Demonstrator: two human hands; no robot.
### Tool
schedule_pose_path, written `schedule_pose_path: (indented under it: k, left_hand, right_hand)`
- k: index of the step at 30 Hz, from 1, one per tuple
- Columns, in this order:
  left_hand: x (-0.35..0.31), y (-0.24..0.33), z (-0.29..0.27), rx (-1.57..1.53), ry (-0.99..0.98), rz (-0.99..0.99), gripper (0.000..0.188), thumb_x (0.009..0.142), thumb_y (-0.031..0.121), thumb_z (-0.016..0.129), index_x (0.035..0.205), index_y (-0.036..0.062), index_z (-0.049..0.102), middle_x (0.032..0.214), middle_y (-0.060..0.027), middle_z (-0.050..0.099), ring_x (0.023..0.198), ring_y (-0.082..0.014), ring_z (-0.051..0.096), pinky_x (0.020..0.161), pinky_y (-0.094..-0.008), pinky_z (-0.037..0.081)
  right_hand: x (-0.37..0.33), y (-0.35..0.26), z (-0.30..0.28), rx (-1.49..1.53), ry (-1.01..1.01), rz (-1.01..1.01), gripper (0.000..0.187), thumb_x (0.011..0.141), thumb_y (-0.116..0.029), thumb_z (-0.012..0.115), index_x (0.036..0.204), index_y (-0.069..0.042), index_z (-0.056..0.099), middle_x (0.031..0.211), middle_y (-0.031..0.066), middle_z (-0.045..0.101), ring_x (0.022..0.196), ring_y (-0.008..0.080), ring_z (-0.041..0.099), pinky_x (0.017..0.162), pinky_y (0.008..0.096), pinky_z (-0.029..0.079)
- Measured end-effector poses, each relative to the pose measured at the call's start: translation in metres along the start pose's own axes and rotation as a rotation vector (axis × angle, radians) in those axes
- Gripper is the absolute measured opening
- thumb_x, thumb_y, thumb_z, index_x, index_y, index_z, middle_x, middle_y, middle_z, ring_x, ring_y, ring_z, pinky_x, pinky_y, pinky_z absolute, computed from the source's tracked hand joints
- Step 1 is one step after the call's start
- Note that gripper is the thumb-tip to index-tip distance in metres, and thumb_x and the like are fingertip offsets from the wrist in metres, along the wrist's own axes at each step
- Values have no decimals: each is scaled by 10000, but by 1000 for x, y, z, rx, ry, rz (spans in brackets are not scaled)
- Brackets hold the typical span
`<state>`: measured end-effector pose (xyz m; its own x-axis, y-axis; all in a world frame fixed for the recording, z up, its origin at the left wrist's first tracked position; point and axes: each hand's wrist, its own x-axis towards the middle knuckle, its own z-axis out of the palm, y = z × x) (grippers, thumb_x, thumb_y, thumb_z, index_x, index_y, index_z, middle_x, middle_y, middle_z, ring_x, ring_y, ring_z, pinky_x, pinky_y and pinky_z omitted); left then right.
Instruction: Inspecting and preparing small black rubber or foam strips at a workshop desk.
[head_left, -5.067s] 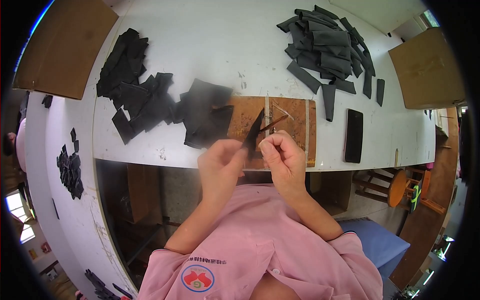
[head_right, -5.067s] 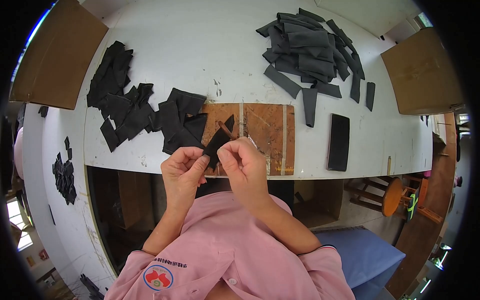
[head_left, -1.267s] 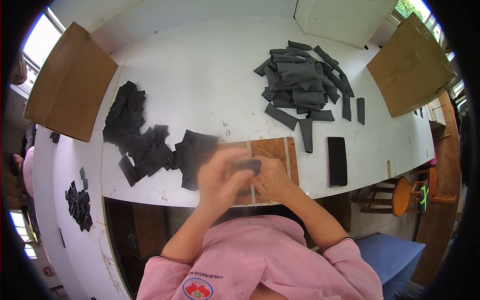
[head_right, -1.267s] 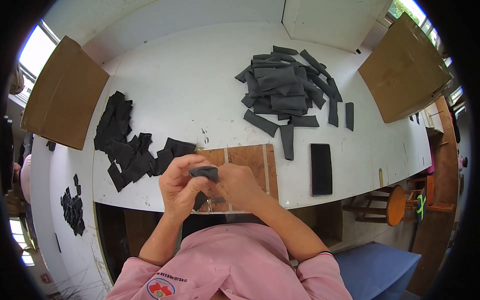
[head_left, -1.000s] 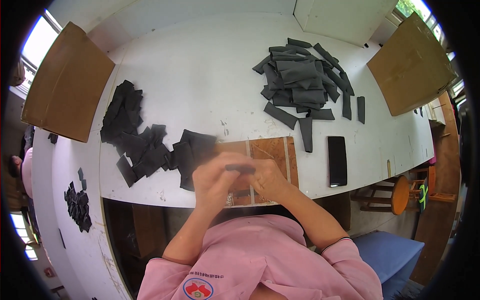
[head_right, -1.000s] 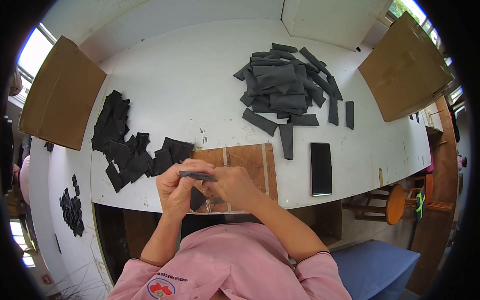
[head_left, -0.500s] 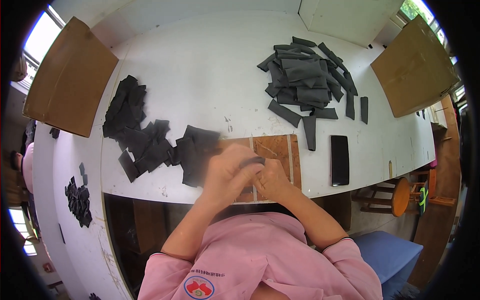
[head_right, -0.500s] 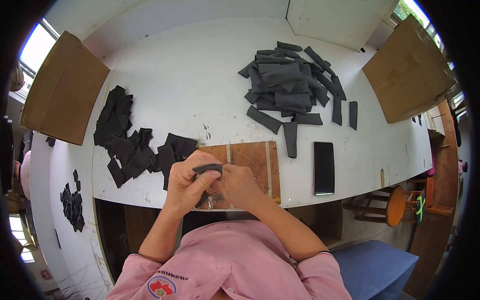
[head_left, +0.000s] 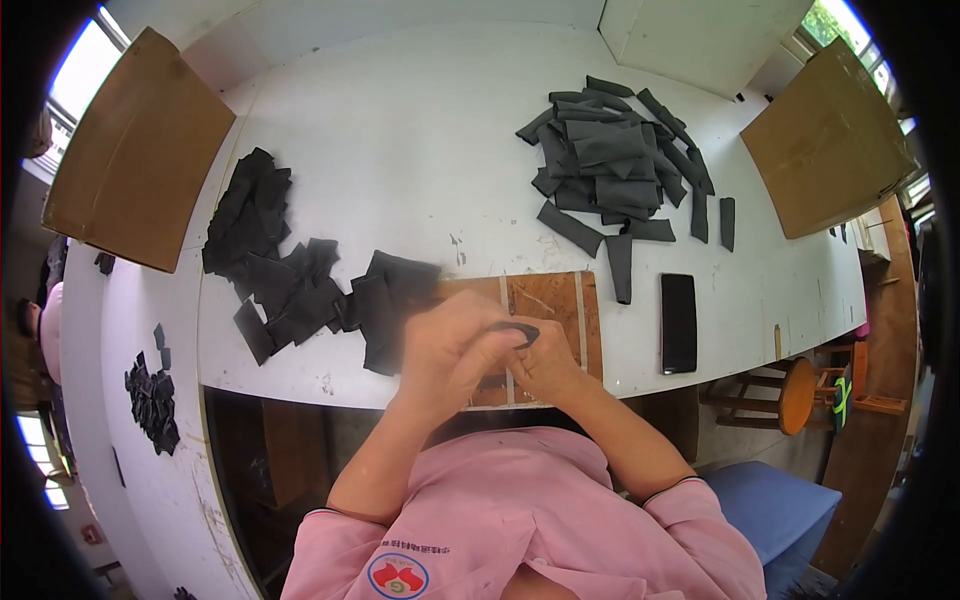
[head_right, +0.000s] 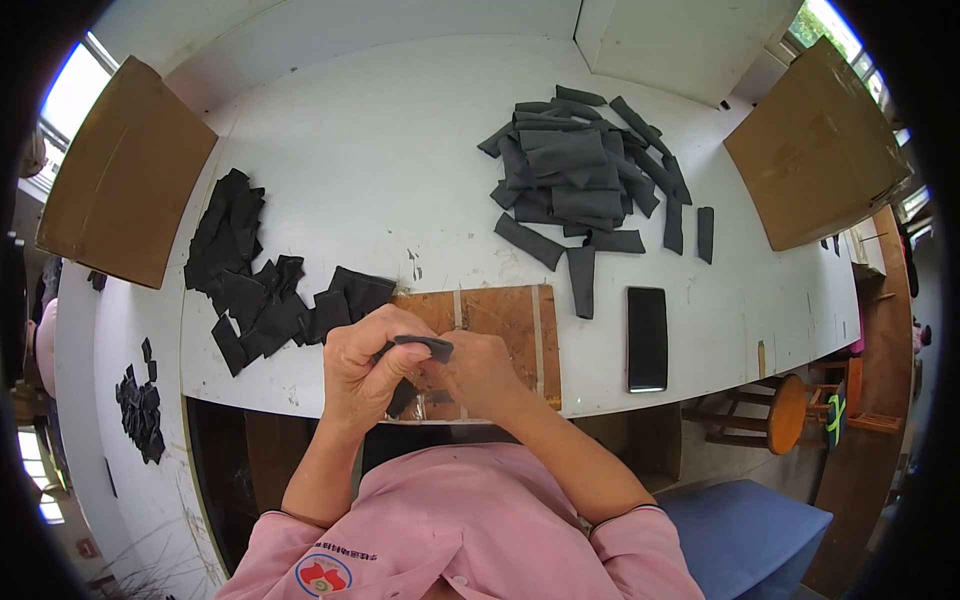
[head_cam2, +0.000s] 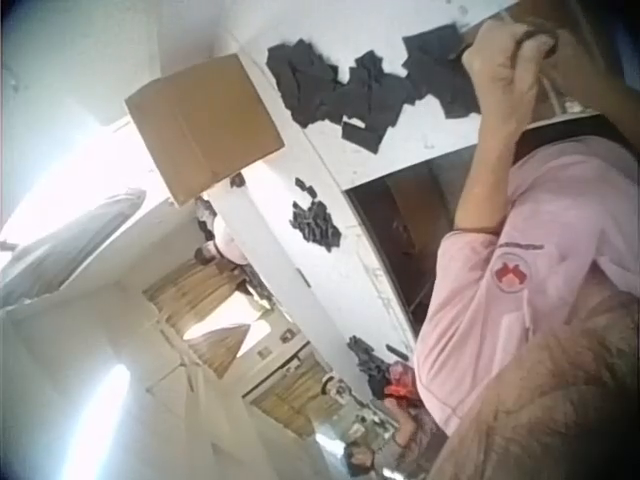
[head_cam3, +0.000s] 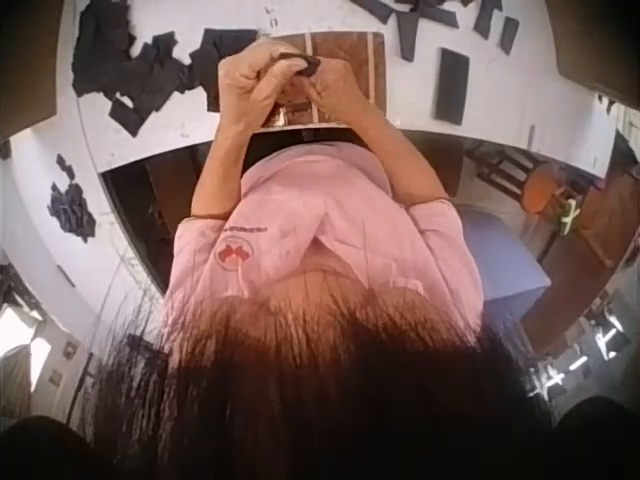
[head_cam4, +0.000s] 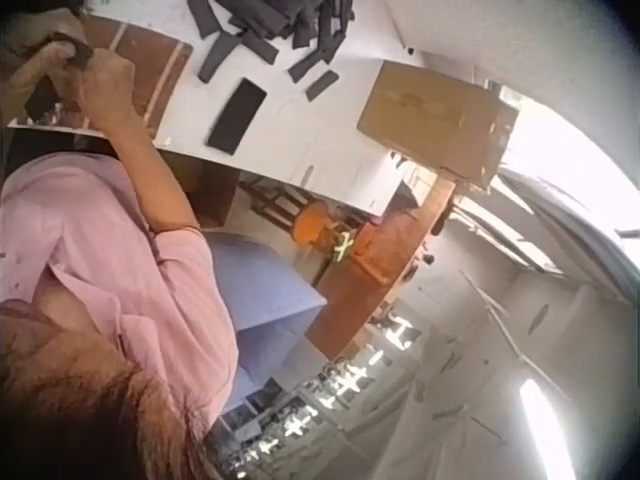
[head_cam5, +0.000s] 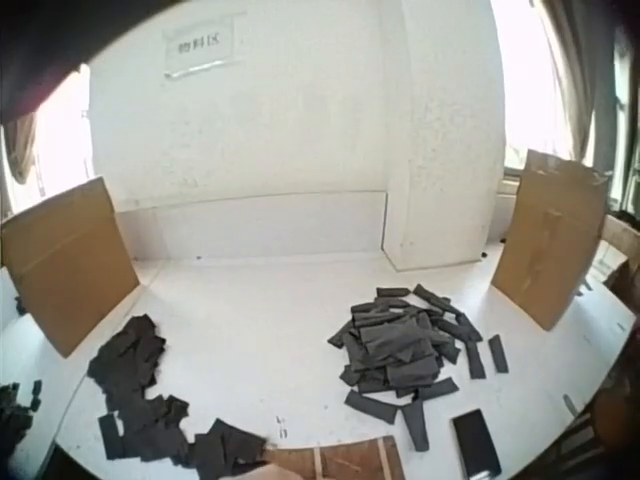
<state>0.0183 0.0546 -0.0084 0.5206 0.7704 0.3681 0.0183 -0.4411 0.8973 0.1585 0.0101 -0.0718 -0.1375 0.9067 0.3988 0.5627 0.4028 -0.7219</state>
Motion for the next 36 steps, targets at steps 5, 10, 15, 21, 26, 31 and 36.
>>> schedule_pose_path:
  k: [5, 10, 15, 21, 26, 31, 36]
  left_hand:
    - [-6, 2, 13, -78, 196, -92, 128, 767, 72, 616, 838, -34, 600, 751, -93, 608, 654, -141, 545, 610, -235, 442]
    - [-10, 8, 9, -802, 403, -86, 124, 814, 117, 567, 870, 7, 576, 837, -121, 586, 832, -218, 532, 791, -342, 415]
    - [-17, -4, 6, -1001, 375, -214, 134, 809, 153, 577, 855, 27, 574, 833, -87, 578, 839, -223, 514, 840, -372, 391]
    - [-17, -6, 0, -794, 361, -106, 128, 801, 124, 584, 848, 6, 566, 861, -107, 581, 853, -234, 517, 831, -366, 386]
    - [-29, 5, 9, -76, 679, 20, 108, 787, -9, 480, 882, -38, 524, 928, -158, 530, 767, -225, 502, 731, -304, 404]
    - [-25, 77, 6, -1262, -27, 261, 122, 809, -12, 443, 853, -78, 536, 794, -192, 571, 692, -266, 531, 645, -331, 425]
    - [-4, 75, 2, -1698, -169, 504, 192, 865, -8, 341, 932, -141, 461, 882, -253, 508, 784, -332, 510, 699, -416, 407]
  right_hand:
    - [8, -8, -8, -16, -13, 33, 152, 768, -215, 577, 751, -65, 562, 632, 66, 532, 579, 257, 540, 485, 361, 421]
    - [21, -23, -29, -176, -19, -83, 201, 735, -229, 614, 681, -51, 535, 599, 67, 513, 570, 238, 538, 469, 340, 411]
    - [16, -8, -11, -218, -55, -52, 272, 711, -263, 630, 609, -47, 499, 569, 67, 498, 549, 224, 530, 455, 321, 402]
    - [16, -18, -20, -152, 5, -140, 254, 710, -227, 636, 599, -49, 493, 560, 71, 497, 515, 232, 520, 455, 330, 404]
    - [20, -13, -23, -30, -169, -35, 248, 709, -184, 646, 598, -34, 482, 560, 84, 500, 507, 228, 526, 447, 320, 410]
    - [88, -6, -73, 819, 182, 354, 532, 903, -460, 310, 782, 7, 534, 580, 41, 480, 518, 116, 465, 477, 234, 364]
    - [30, 18, -33, 693, 201, 586, 460, 910, -403, 336, 811, 6, 523, 576, 40, 463, 522, 118, 451, 482, 225, 359]
